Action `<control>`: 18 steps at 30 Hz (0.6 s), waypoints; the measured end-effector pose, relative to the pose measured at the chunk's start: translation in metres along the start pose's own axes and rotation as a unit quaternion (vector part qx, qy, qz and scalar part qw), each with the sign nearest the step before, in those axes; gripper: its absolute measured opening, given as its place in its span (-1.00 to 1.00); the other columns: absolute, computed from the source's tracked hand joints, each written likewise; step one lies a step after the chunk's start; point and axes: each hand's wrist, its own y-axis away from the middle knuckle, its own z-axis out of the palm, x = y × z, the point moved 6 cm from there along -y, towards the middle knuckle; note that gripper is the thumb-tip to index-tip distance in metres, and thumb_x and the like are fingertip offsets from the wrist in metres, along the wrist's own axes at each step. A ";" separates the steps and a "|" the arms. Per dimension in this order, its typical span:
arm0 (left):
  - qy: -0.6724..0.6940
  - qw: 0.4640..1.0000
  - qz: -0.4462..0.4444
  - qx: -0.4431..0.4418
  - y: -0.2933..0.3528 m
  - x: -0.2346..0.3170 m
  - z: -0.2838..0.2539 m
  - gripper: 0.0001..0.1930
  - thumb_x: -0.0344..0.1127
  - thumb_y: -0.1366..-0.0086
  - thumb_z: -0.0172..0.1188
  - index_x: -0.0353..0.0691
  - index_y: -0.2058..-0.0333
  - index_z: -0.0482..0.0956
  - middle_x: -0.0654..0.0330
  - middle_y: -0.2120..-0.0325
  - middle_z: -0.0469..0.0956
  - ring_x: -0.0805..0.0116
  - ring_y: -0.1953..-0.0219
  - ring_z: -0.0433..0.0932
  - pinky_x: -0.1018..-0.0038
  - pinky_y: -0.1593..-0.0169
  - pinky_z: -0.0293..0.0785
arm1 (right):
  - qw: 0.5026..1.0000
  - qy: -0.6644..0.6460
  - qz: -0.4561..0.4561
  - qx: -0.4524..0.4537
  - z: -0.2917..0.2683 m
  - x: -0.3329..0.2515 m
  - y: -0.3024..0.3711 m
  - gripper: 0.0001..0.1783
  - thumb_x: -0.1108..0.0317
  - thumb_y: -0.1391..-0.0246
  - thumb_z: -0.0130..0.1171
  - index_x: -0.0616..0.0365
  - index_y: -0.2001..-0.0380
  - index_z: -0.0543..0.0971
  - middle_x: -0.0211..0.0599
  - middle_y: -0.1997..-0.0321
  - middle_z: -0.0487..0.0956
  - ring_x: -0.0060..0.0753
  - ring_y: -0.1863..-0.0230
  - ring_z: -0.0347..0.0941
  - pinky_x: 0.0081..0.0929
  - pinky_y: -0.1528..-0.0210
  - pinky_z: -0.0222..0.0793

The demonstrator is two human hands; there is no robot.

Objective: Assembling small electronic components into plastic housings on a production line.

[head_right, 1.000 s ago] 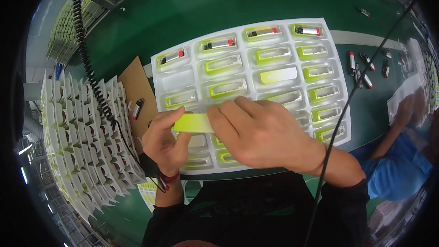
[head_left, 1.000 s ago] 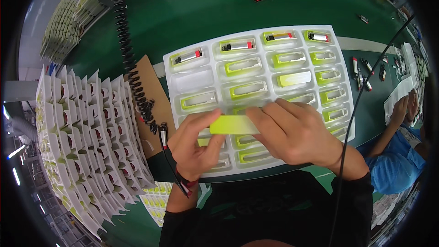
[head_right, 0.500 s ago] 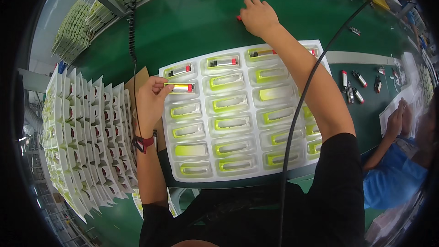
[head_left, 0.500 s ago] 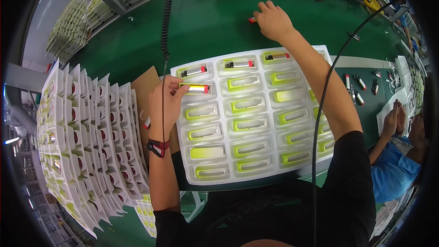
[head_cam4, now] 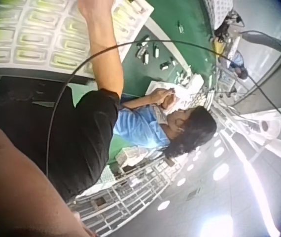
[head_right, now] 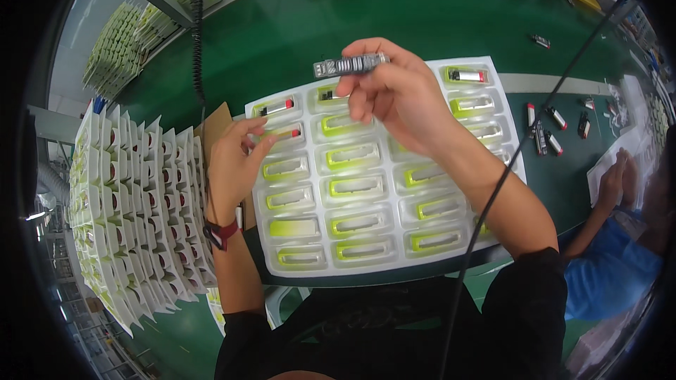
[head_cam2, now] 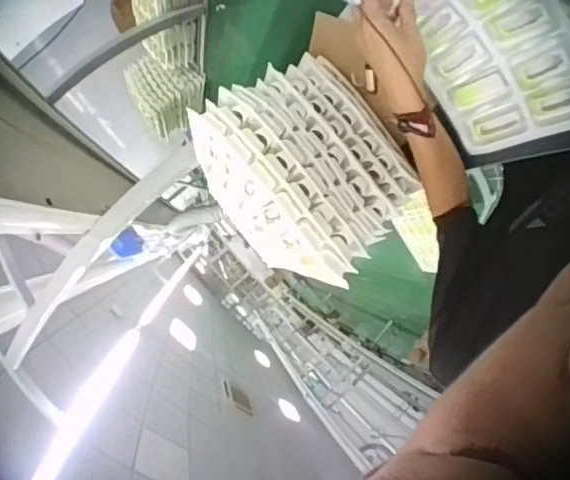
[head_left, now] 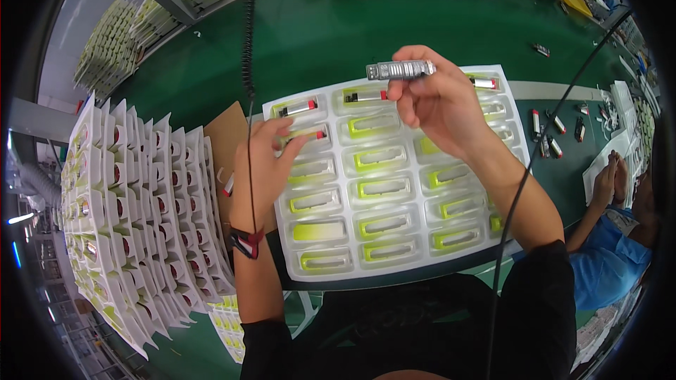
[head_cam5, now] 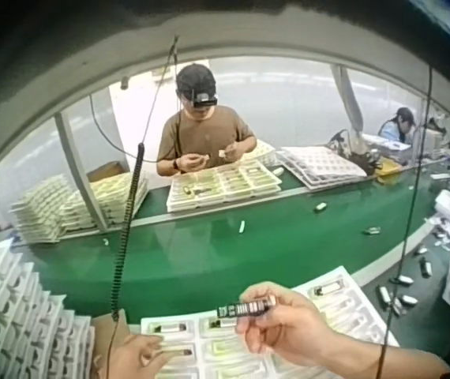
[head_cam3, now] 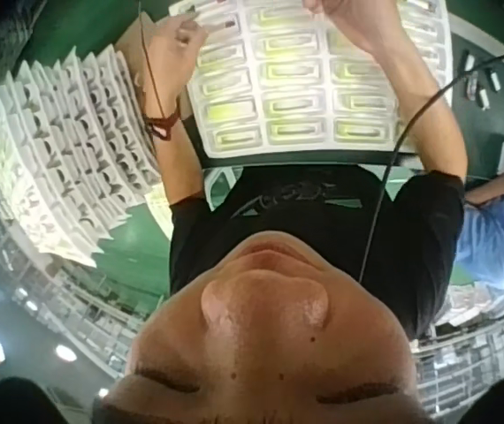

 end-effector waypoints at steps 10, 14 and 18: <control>0.430 0.890 0.142 -0.043 0.018 0.109 0.030 -0.54 -0.66 -0.18 0.27 -0.44 -0.08 0.51 -0.01 0.09 0.59 0.34 0.15 0.63 0.51 0.10 0.58 | 0.924 0.344 -0.164 0.030 0.040 -0.021 0.087 -0.68 0.52 -0.17 0.15 0.23 -0.01 0.48 -0.26 0.07 0.58 -0.48 0.13 0.52 -0.53 0.22 0.47; 0.438 0.885 0.153 -0.033 0.023 0.110 0.036 -0.58 -0.70 -0.11 0.31 -0.44 0.00 0.56 -0.01 0.11 0.60 0.35 0.15 0.63 0.50 0.07 0.59 | 0.860 0.464 -0.212 0.024 0.044 -0.025 0.099 -0.64 0.53 -0.08 0.21 0.26 0.00 0.53 -0.20 0.14 0.60 -0.37 0.23 0.55 -0.51 0.29 0.43; 0.416 0.894 0.168 -0.027 0.025 0.111 0.036 -0.62 -0.70 -0.10 0.33 -0.45 0.06 0.59 -0.02 0.17 0.62 0.36 0.20 0.64 0.52 0.12 0.58 | 0.841 0.495 -0.220 0.001 0.046 -0.024 0.103 -0.61 0.58 -0.05 0.19 0.26 -0.01 0.55 -0.18 0.20 0.60 -0.30 0.29 0.54 -0.46 0.32 0.43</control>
